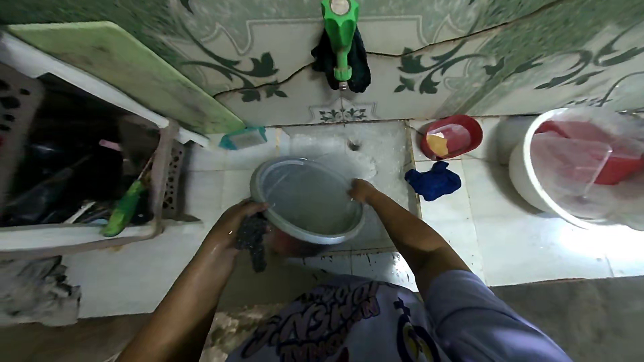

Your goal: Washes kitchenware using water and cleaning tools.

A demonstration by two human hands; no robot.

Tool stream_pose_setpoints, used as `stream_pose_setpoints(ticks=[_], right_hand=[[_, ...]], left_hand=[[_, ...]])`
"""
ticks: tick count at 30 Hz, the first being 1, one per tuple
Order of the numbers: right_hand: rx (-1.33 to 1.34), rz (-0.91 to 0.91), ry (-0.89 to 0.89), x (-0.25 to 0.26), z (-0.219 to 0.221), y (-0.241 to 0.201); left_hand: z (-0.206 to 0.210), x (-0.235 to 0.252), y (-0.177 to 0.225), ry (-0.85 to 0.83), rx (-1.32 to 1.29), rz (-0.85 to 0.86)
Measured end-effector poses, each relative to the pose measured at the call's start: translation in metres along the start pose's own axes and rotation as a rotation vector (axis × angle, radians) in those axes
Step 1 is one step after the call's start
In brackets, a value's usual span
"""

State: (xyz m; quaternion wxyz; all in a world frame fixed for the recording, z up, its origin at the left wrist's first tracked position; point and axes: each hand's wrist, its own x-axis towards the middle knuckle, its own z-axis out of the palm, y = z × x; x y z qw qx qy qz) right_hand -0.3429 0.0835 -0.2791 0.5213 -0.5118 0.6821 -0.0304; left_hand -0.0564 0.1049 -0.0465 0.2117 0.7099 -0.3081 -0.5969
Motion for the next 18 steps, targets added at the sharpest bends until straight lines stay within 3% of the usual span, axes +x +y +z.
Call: stream_pose_setpoints(ticks=[3,6,10,13,15,18], right_hand=[[-0.071,0.018,-0.020,-0.010,-0.007,-0.007],[-0.272,0.010,-0.003,-0.045,-0.030,-0.043],[-0.011,-0.342,0.229,-0.092,-0.047,-0.093],[0.208,-0.651,0.202,-0.144,-0.040,-0.130],[0.111,-0.722,0.134,-0.174,-0.036,-0.151],[-0.112,-0.671,0.224,-0.191,-0.032,-0.165]], left_hand=[[0.010,-0.001,0.007,-0.031,-0.021,0.006],[0.021,0.001,0.015,-0.098,-0.014,0.003],[0.039,0.005,0.025,-0.112,0.016,0.044],[0.049,0.015,0.028,-0.125,0.063,0.106],[0.054,0.014,0.030,-0.141,0.076,0.174],[0.056,0.020,0.032,-0.177,0.059,0.257]])
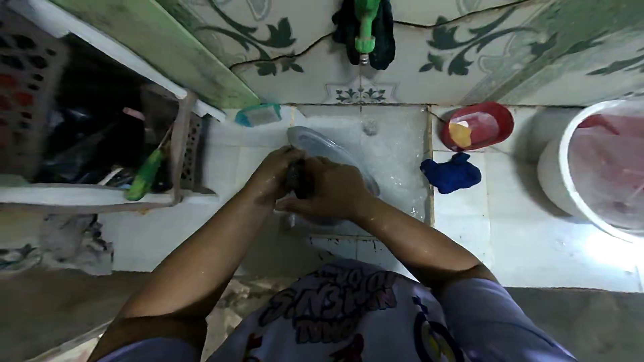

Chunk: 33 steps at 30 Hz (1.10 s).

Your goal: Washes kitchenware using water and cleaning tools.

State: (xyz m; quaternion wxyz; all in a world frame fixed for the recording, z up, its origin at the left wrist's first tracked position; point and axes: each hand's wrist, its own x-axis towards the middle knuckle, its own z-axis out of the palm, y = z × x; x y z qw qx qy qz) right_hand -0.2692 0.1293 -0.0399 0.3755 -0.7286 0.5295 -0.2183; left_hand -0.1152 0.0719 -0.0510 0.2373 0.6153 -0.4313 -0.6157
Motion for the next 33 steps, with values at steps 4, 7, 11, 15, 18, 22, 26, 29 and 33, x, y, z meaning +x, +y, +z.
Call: stream_pose_setpoints(ticks=[4,7,11,15,18,22,26,29,33], right_hand=[[-0.028,0.134,0.113,0.004,0.001,0.000],[0.032,0.205,0.121,0.005,-0.005,0.009],[0.504,0.165,0.168,-0.006,-0.027,0.051],[1.040,0.239,0.333,-0.032,-0.044,0.106],[1.316,0.320,0.505,-0.052,-0.041,0.153],[1.574,0.451,0.623,-0.065,-0.024,0.190],[1.561,0.531,0.542,-0.063,0.000,0.208],[1.453,0.588,0.532,-0.058,0.012,0.211],[1.488,0.587,0.513,-0.059,0.015,0.205]], left_hand=[[0.012,0.004,0.013,0.068,0.086,-0.054],[0.016,0.017,0.008,0.056,0.086,-0.033],[0.016,0.025,0.009,0.046,0.115,-0.066],[0.014,0.030,0.017,0.025,0.192,-0.080],[0.011,0.030,0.020,-0.012,0.295,-0.007],[0.017,0.021,0.035,-0.095,0.725,0.155],[0.037,-0.003,0.035,-0.182,1.211,0.406],[0.051,-0.016,0.031,-0.240,1.389,0.451],[0.052,-0.016,0.016,-0.254,1.354,0.628]])
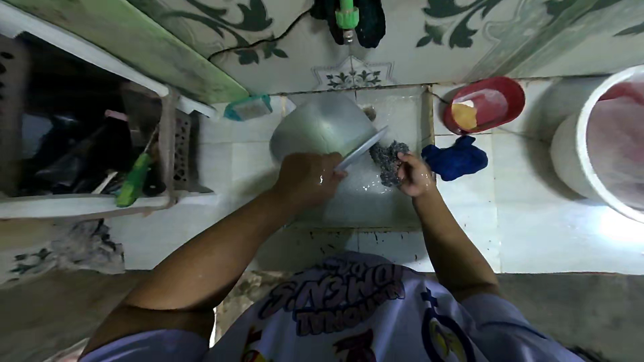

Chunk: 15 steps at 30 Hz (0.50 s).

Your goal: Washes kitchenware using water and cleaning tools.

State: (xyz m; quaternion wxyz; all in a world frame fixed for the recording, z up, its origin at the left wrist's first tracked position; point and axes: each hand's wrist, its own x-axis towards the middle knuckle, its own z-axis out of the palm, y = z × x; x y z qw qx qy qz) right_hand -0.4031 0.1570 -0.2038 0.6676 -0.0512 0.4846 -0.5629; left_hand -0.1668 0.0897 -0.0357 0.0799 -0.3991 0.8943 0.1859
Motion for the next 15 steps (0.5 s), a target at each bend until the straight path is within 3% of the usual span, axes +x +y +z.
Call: stream_pose_setpoints(ticks=[7,12,15], right_hand=[[0.023,0.177,-0.041,-0.001,0.025,0.007],[0.139,0.110,-0.277,0.008,0.121,0.024],[-0.045,0.047,-0.285,0.002,0.170,0.061]], left_hand=[[0.001,0.011,-0.007,0.054,-0.068,-0.044],[0.004,0.024,-0.026,0.260,-0.221,-0.077],[0.009,0.035,-0.031,0.254,-0.271,-0.202]])
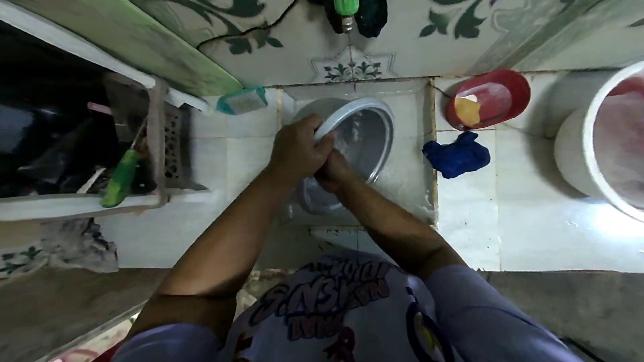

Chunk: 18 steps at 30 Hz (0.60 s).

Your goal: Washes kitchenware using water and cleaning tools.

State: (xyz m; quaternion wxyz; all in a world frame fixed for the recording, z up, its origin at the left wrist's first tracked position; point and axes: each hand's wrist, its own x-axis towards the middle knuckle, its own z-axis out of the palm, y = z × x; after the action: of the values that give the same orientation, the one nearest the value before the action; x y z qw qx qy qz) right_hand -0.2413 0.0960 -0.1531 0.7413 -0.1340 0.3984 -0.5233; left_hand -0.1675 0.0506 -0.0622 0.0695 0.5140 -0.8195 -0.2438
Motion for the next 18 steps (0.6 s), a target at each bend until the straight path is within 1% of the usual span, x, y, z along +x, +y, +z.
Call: stream_pose_setpoints(ticks=[1,2,3,4,5,6,7,8,9,10,11,12,13,14,16,17,18], right_hand=[[-0.216,-0.042,-0.014,0.001,-0.002,0.024],[-0.488,-0.054,-0.072,0.001,-0.017,0.047],[-0.786,-0.112,-0.150,0.008,-0.042,0.070],[-1.060,-0.159,-0.225,0.017,-0.073,0.082],[-1.337,-0.180,-0.293,0.028,-0.104,0.080],[-1.596,-0.169,-0.354,0.040,-0.130,0.063],[-1.831,-0.216,-0.384,0.055,-0.147,0.038],[-2.042,-0.272,-0.414,0.070,-0.151,0.007],[-2.209,-0.311,-0.430,0.082,-0.143,-0.024],[-2.289,-0.374,-0.418,0.090,-0.128,-0.050],[-2.280,-0.443,-0.381,0.093,-0.113,-0.070],[-2.233,-0.502,-0.342,0.096,-0.104,-0.078],[-2.175,-0.520,-0.291,0.099,-0.101,-0.076],[-2.124,-0.467,-0.231,0.101,-0.104,-0.065],[-2.065,-0.326,-0.146,0.104,-0.121,-0.018],[-1.951,-0.241,-0.101,0.097,-0.123,0.013],[-1.793,-0.143,-0.076,0.086,-0.114,0.040]], left_hand=[[0.001,0.004,0.001,-0.016,0.001,-0.060],[0.002,0.009,0.003,-0.038,-0.001,-0.109],[0.003,0.013,0.005,-0.048,-0.017,-0.117],[0.005,0.017,0.004,-0.060,-0.050,-0.094],[0.006,0.019,0.004,-0.095,-0.081,-0.075],[0.006,0.022,0.006,-0.141,-0.097,-0.076],[0.004,0.026,0.008,-0.172,-0.092,-0.071],[0.001,0.033,0.009,-0.206,-0.076,-0.074],[-0.002,0.039,0.010,-0.239,-0.063,-0.088],[-0.004,0.045,0.010,-0.252,-0.054,-0.094],[-0.005,0.051,0.009,-0.252,-0.051,-0.094],[-0.006,0.056,0.007,-0.250,-0.051,-0.101],[-0.008,0.059,0.005,-0.254,-0.059,-0.111],[-0.009,0.060,0.001,-0.255,-0.074,-0.115],[-0.011,0.064,-0.010,-0.231,-0.108,-0.103],[-0.012,0.064,-0.015,-0.217,-0.133,-0.113],[-0.011,0.065,-0.020,-0.202,-0.157,-0.129]])
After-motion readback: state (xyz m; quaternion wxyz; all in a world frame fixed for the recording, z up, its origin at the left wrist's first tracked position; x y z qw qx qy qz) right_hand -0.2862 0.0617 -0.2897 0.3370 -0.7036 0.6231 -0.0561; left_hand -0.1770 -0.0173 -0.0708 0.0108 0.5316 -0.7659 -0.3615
